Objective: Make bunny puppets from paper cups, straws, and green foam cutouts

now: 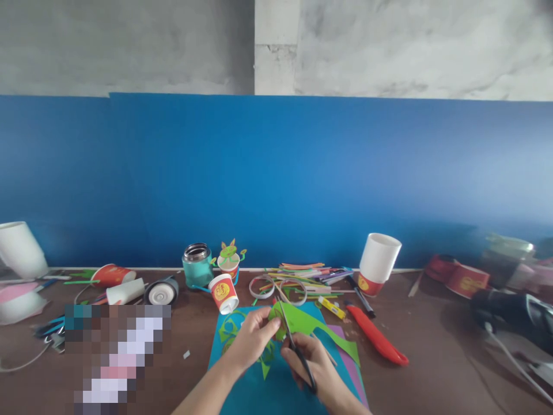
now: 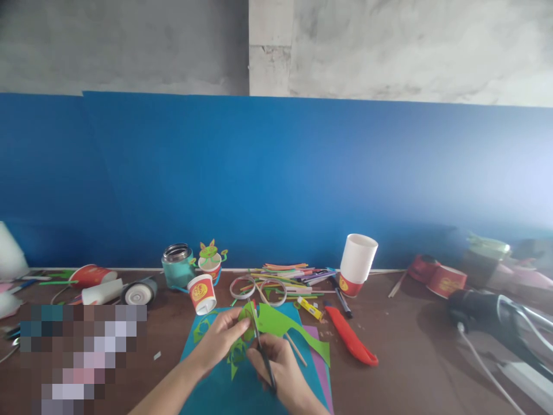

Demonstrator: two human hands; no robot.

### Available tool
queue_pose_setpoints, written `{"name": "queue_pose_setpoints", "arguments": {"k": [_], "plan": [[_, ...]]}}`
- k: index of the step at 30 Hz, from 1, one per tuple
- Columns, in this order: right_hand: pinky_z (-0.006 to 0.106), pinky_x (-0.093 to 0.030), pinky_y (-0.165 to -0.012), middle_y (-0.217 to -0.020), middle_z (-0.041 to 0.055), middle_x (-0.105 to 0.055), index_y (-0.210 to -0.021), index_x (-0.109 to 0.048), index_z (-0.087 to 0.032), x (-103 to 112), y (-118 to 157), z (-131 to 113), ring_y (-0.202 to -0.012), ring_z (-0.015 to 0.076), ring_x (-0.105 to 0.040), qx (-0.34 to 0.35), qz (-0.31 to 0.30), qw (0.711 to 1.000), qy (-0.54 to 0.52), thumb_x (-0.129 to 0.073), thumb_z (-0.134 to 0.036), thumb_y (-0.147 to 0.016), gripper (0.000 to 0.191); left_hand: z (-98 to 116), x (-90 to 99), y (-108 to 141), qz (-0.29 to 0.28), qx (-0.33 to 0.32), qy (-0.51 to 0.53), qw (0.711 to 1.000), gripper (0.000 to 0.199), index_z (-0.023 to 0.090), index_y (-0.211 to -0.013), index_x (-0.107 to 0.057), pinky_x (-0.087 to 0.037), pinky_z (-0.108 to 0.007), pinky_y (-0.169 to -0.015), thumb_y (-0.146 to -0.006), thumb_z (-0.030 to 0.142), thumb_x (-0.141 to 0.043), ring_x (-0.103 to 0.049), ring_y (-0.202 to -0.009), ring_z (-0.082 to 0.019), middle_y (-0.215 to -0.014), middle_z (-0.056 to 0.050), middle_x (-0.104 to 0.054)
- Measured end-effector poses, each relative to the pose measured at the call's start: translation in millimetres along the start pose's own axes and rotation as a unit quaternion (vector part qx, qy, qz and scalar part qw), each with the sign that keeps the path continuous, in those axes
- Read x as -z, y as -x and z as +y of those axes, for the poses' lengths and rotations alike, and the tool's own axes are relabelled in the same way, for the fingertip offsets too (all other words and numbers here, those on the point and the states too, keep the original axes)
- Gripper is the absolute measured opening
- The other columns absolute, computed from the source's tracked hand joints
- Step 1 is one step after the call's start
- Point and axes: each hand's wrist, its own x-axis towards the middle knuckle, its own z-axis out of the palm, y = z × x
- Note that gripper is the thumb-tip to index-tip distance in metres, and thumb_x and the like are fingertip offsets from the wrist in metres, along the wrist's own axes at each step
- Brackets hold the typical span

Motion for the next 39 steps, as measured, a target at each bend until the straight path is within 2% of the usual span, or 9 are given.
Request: {"name": "queue_pose_setpoints", "arguments": {"k": [6, 11, 18, 21, 30, 34, 39], "plan": [[0.017, -0.023, -0.033, -0.040, -0.0084, -0.039, -0.064, -0.053, -0.017, 1, 1, -7, -0.033, 0.0049, -0.034, -0.003, -0.002, 1.000, 0.009, -0.065, -0.055, -0.069, 0.041, 1, 4.1, 0, -0.018, 0.001, -0.004, 1.000, 0.026, 0.017, -0.095, -0.069, -0.041, -0.026, -0.071, -0.081, 0.033, -0.053, -0.056, -0.075, -0.018, -0.079, -0.001, -0.069], [0.017, -0.023, -0.032, -0.038, -0.0087, -0.039, -0.063, -0.052, -0.017, 1, 1, -6, -0.031, 0.0049, -0.032, -0.009, -0.005, 1.000, 0.016, -0.064, -0.054, -0.070, 0.039, 6, 5.6, 0, -0.027, 0.014, 0.000, 1.000, 0.027, 0.018, -0.096, -0.069, -0.042, -0.027, -0.076, -0.080, 0.036, -0.056, -0.058, -0.078, -0.019, -0.081, -0.001, -0.070], [0.016, -0.029, -0.035, -0.045, -0.0072, -0.045, -0.070, -0.056, -0.015, 1, 0, -1, -0.036, 0.0056, -0.038, -0.002, -0.013, 1.000, -0.006, -0.065, -0.051, -0.071, 0.036, 1, 6.7, 1, -0.053, 0.028, 0.008, 0.998, 0.027, 0.017, -0.093, -0.069, -0.040, -0.025, -0.069, -0.079, 0.037, -0.057, -0.055, -0.070, -0.016, -0.076, -0.001, -0.068], [0.016, -0.027, -0.034, -0.043, -0.0081, -0.043, -0.068, -0.056, -0.015, 2, 1, -1, -0.035, 0.0050, -0.036, -0.006, -0.012, 1.000, -0.004, -0.066, -0.047, -0.071, 0.034, -2, 7.3, 0, -0.055, 0.029, 0.012, 0.998, 0.027, 0.017, -0.092, -0.069, -0.038, -0.024, -0.066, -0.079, 0.038, -0.058, -0.054, -0.068, -0.015, -0.075, 0.000, -0.067], [0.016, -0.023, -0.032, -0.040, -0.0088, -0.040, -0.065, -0.054, -0.016, 3, 1, -4, -0.032, 0.0042, -0.033, -0.017, -0.015, 1.000, 0.012, -0.068, -0.048, -0.070, 0.035, 6, 10.1, 1, -0.048, 0.064, 0.007, 0.997, 0.024, 0.016, -0.081, -0.068, -0.034, -0.023, -0.061, -0.075, 0.039, -0.061, -0.048, -0.061, -0.013, -0.066, 0.001, -0.062], [0.016, -0.026, -0.032, -0.041, -0.0085, -0.041, -0.066, -0.055, -0.016, 3, 1, -2, -0.033, 0.0049, -0.035, -0.019, -0.020, 0.999, 0.019, -0.066, -0.049, -0.071, 0.035, 7, 12.1, 2, -0.058, 0.069, 0.006, 0.996, 0.024, 0.018, -0.083, -0.069, -0.035, -0.023, -0.062, -0.074, 0.040, -0.062, -0.050, -0.064, -0.014, -0.069, 0.001, -0.063], [0.016, -0.026, -0.034, -0.044, -0.0079, -0.042, -0.068, -0.056, -0.015, 3, 1, -5, -0.035, 0.0049, -0.036, -0.007, -0.024, 1.000, 0.019, -0.065, -0.048, -0.071, 0.035, 11, 12.4, 3, -0.076, 0.074, 0.000, 0.994, 0.024, 0.018, -0.071, -0.067, -0.035, -0.023, -0.060, -0.073, 0.042, -0.063, -0.046, -0.058, -0.012, -0.058, 0.003, -0.057]]}}
